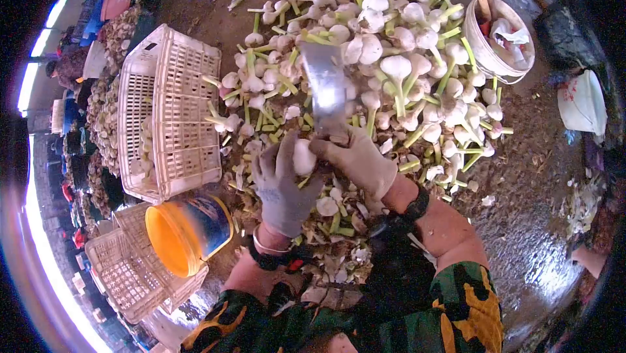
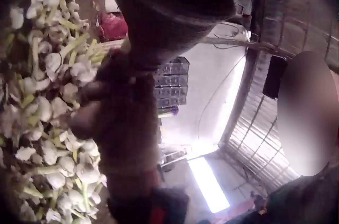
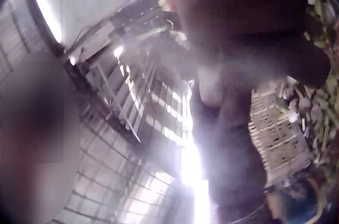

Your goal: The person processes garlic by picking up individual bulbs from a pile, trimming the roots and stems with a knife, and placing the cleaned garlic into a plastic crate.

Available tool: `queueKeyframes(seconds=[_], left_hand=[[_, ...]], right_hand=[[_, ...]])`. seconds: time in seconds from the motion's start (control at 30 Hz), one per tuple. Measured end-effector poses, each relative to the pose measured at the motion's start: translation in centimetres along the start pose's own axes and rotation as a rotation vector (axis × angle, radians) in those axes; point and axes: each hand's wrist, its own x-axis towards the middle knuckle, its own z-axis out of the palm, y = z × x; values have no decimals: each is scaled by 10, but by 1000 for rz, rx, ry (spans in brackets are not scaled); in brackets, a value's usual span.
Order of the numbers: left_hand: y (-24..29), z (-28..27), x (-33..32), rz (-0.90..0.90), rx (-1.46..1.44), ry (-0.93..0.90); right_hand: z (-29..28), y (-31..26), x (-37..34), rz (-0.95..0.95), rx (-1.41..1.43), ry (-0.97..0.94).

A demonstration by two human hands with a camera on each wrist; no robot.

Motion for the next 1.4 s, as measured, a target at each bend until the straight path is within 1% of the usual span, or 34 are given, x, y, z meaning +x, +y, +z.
queueKeyframes(seconds=[0.07, 0.1, 0.13, 0.2, 0.3, 0.33, 0.37, 0.4, 0.43, 0.47, 0.5, 0.53, 0.57, 0.6, 0.63, 0.67, 0.7, 0.77, 0.8, 0.87, 0.9, 0.93, 1.0, 1.03, 1.07, 1.1, 1.13, 1.17, 1.2, 1.27, 1.3, 1.33, 1.37, 1.4], left_hand=[[-4, 5, 0, -152, -178, 18], [-14, 11, 5, -276, -589, 49], [-20, 9, 9, -682, -1099, 3], [-39, 20, 3, -836, -1525, 142], [-52, 38, -5, -868, -1808, 206], [-52, 42, -5, -883, -1866, 208], [-53, 44, -4, -902, -1922, 212], [-52, 45, -4, -925, -1980, 217], [-53, 44, 0, -810, -1996, 244], [-58, 35, 9, -754, -1934, 269], [-71, 21, 20, -696, -1867, 301], [-113, 16, 22, -603, -1523, 469], [-112, -30, 35, -676, -1295, 531], [-129, -61, 48, -562, -1379, 690], [-142, -79, 60, -431, -1458, 855], [-145, -82, 67, -487, -1439, 897], [-172, -62, 61, -513, -1514, 606], [-192, 2, 58, -450, -867, 243], [-209, 34, 67, -923, -1100, 106], [-239, 115, 72, -845, -457, 22], [-260, 145, 78, -822, -272, 35], [-280, 173, 83, -795, -88, 46], [-286, 181, 91, -772, 21, 32], [-282, 167, 93, -779, -49, 2], [-275, 152, 93, -783, -114, -30], [-275, 149, 80, -867, -471, -49], [-262, 137, 64, -888, -683, -58], [-238, 120, 49, -911, -897, -70], [-214, 101, 36, -710, -844, -133], [-169, 69, 23, -598, -913, -255], [-151, 57, 21, -679, -1037, -310], [-138, 50, 21, -751, -1163, -361], [-134, 44, 19, -806, -1146, -478], [-128, 42, 19, -764, -1164, -488]], right_hand=[[3, 7, 3, -133, -245, 6], [7, -1, 2, -168, -286, 46], [8, -1, 2, -132, -261, 104], [8, 2, -2, -54, -210, 212], [15, 27, 4, -112, -221, 230], [17, 30, 6, -140, -213, 228], [16, 35, 11, -49, -385, 230], [15, 55, 18, 65, -520, 176], [12, 84, 30, 172, -657, 121], [9, 98, 46, 257, -796, 67], [6, 105, 43, -16, -757, 130], [2, 102, 46, -4, -579, 158], [1, 95, 42, 31, -391, 196], [-5, 85, 44, 40, -209, 244], [-10, 81, 46, -13, -282, 203], [-16, 77, 48, -69, -352, 165], [-18, 75, 51, -20, -351, 173], [-18, 76, 58, 53, -289, 270], [-18, 76, 60, 51, -274, 266], [-21, 76, 60, 58, -246, 260], [-33, 88, 67, 178, -280, 234], [-36, 93, 69, 132, -320, 258], [-39, 97, 67, 43, -397, 302], [-37, 90, 67, 155, -348, 286], [-35, 84, 68, 100, -402, 273], [-33, 81, 70, 41, -452, 260], [-31, 80, 73, -17, -498, 248], [-35, 93, 77, -231, -715, 213], [-30, 84, 76, -171, -741, 173], [-11, 55, 74, -47, -794, 89], [-8, 58, 74, -100, -840, 53], [-7, 55, 73, -98, -942, -44], [-9, 60, 71, -191, -1053, -50], [-8, 61, 68, -284, -1162, -54]])
